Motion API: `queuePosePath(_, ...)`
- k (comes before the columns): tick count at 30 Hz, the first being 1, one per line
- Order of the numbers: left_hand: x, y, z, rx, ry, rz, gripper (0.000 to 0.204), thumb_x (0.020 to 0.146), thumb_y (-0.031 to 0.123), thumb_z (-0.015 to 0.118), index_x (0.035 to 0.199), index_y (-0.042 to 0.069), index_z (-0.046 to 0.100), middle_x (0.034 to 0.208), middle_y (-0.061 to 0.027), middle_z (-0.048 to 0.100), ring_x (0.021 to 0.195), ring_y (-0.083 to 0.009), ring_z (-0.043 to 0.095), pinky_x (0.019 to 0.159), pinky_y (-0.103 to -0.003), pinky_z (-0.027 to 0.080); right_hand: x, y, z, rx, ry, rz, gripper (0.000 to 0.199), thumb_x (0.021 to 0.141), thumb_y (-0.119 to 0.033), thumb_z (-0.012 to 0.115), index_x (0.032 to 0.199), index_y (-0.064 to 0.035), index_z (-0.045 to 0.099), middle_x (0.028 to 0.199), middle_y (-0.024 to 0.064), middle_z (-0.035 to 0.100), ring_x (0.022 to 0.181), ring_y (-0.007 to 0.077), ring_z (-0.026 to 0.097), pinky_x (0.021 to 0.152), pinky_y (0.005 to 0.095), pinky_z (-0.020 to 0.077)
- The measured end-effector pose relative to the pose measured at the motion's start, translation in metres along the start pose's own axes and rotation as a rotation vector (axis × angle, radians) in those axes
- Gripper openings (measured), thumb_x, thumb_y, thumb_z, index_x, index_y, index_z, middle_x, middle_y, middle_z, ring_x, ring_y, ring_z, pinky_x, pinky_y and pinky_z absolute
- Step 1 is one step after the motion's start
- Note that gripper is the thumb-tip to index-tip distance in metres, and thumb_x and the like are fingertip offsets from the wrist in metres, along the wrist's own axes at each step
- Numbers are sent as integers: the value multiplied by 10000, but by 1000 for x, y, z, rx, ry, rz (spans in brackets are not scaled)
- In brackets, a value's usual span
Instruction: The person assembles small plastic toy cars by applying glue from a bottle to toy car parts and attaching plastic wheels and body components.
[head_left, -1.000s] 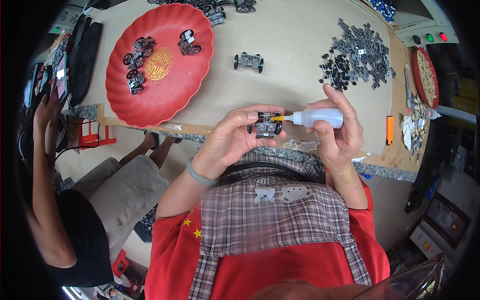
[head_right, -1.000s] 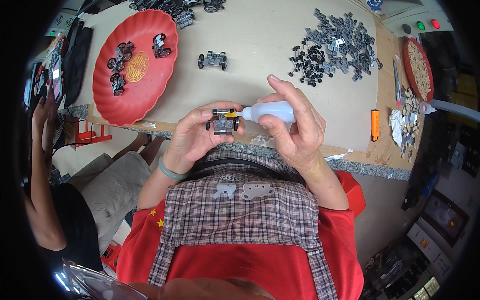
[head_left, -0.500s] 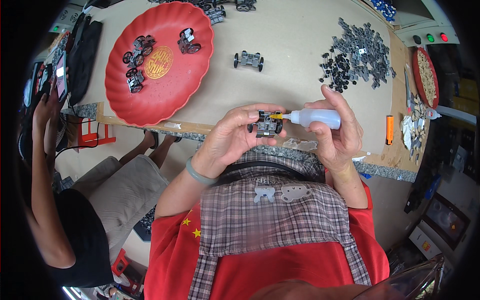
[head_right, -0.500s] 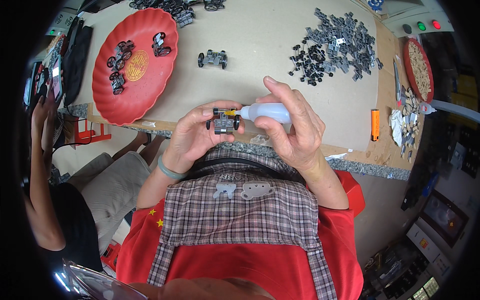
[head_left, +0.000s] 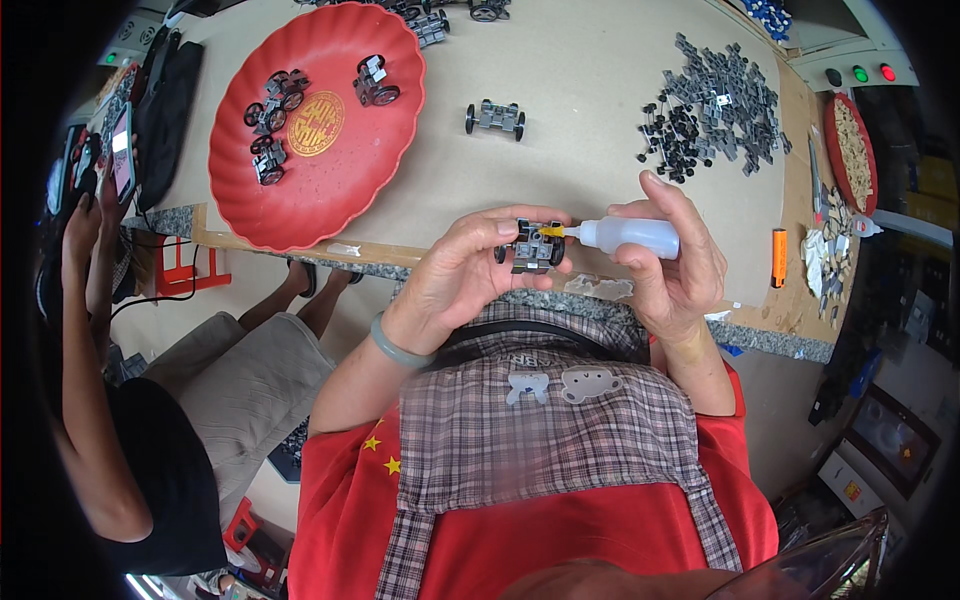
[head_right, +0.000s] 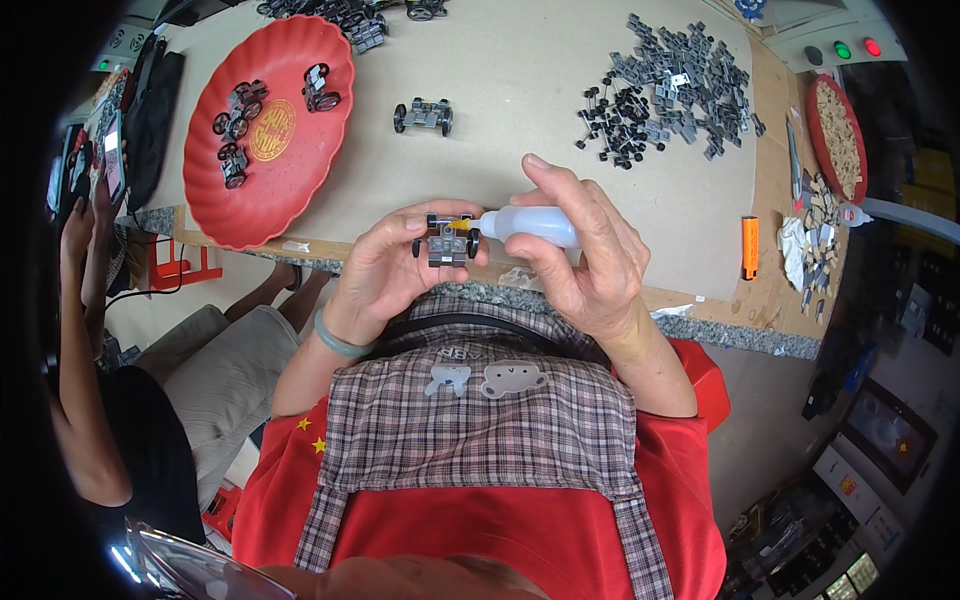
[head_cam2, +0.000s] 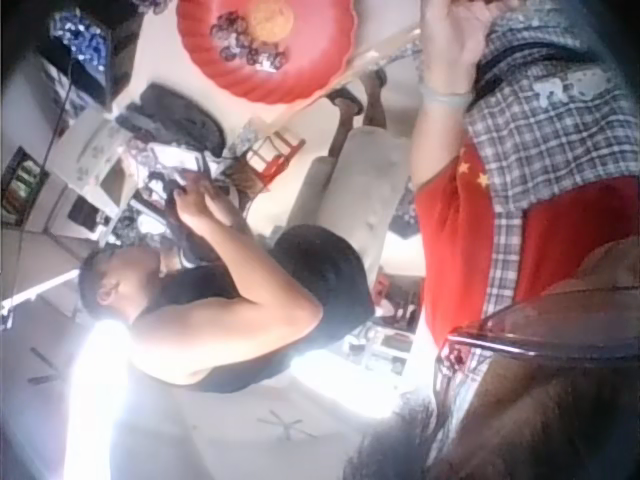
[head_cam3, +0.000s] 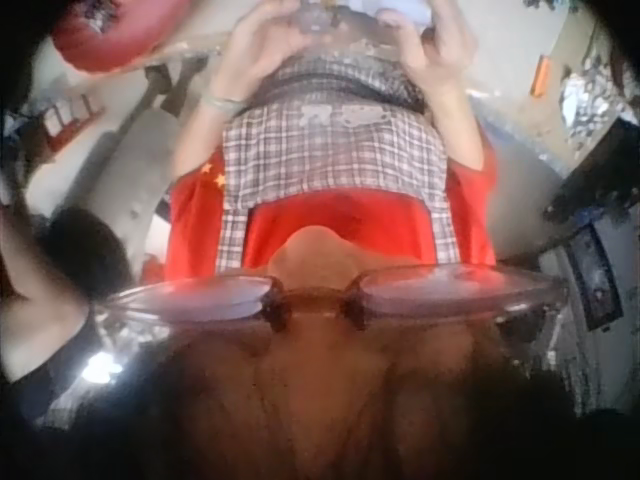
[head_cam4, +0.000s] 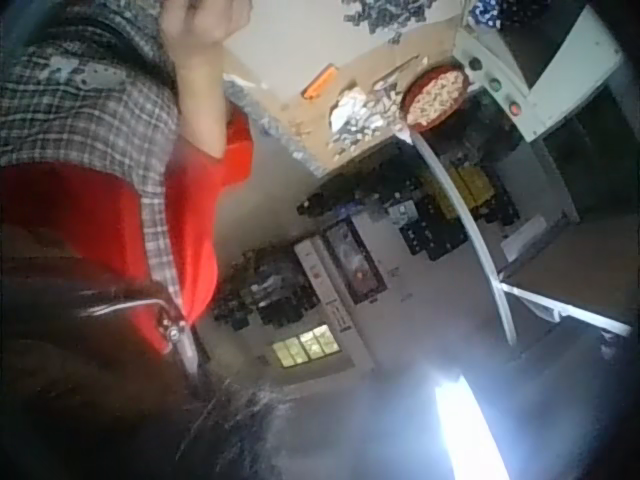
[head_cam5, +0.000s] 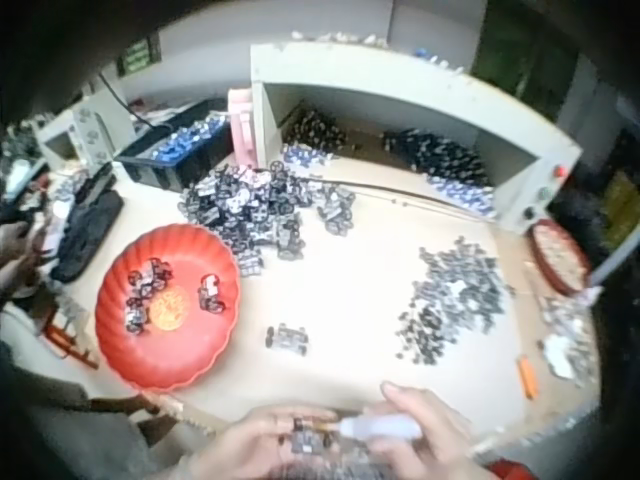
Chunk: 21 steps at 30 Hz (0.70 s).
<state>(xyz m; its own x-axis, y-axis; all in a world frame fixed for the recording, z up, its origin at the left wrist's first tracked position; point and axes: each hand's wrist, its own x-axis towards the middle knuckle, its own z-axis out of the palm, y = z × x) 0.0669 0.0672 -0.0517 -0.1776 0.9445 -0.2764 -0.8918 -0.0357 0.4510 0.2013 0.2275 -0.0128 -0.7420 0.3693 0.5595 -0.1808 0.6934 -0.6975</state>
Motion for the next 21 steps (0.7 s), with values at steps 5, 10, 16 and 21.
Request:
queuePosePath(5, 0, 0, 0, 7, -7, 4, 544, 890, 251, 516, 1261, -143, 464, 1031, -268, 604, 965, -316, 635, 759, -354, 567, -1, 2, -1, -15, 5, -25, 505, 794, -191, 741, 1198, 59, 569, 947, 180, 679, 743, 219, 687, 595, 292, 550)
queuePosePath(10, 0, 0, 1, 20, 4, 0, 543, 889, 251, 518, 1258, -145, 465, 1027, -263, 611, 952, -311, 647, 754, -354, 575, -2, 2, -1, -26, 12, -25, 498, 802, -196, 735, 1197, 59, 569, 957, 180, 678, 742, 220, 688, 588, 292, 549)
queuePosePath(16, 0, 0, 0, 21, 12, -8, 549, 890, 255, 520, 1261, -146, 462, 1028, -260, 612, 951, -310, 647, 755, -355, 574, -1, 2, -1, -15, 2, -22, 495, 803, -192, 734, 1197, 57, 569, 969, 183, 676, 741, 222, 689, 583, 292, 549)
queuePosePath(21, 0, 0, 0, 21, 5, -7, 549, 893, 257, 521, 1262, -145, 461, 1030, -261, 608, 958, -313, 640, 755, -358, 568, 0, 4, -1, -23, 16, -56, 495, 802, -197, 734, 1195, 55, 569, 966, 183, 678, 741, 221, 691, 582, 291, 552)
